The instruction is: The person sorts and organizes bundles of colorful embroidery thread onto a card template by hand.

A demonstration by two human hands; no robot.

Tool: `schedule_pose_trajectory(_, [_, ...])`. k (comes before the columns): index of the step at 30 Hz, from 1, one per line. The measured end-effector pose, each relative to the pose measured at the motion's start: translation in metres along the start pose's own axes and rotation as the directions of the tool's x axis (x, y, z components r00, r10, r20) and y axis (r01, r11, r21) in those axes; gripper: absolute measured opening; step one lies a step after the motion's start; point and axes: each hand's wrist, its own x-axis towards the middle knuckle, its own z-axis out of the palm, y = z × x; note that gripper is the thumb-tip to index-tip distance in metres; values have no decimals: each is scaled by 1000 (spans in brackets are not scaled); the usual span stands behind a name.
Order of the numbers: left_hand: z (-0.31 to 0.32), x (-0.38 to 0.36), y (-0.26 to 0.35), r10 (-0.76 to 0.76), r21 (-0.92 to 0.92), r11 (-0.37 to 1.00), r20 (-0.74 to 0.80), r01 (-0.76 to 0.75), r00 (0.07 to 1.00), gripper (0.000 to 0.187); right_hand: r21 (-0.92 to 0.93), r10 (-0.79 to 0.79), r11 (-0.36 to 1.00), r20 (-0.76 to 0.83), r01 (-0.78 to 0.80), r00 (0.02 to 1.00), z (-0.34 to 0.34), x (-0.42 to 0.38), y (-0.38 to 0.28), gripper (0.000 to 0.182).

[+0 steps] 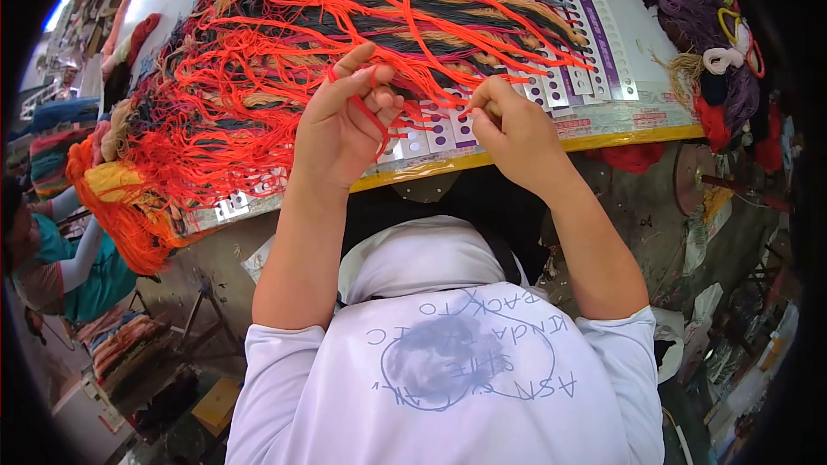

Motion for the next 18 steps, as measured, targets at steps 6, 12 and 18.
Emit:
schedule_pose_trajectory(6, [20, 4, -26, -120, 375, 926, 162, 52, 979, 58, 381, -57, 923, -1, 53, 998, -5, 1, 0, 46])
schedule_pose_trajectory(12, [30, 10, -36, -62, 736, 676, 112, -41, 992, 33, 592, -113, 797, -45, 118, 993, -1, 6, 4, 44])
schedule_pose_trajectory(18, [-52, -1, 68, 9, 214, 977, 21, -14, 1000, 29, -25, -233, 973, -73, 231, 970, 6, 4, 16, 41])
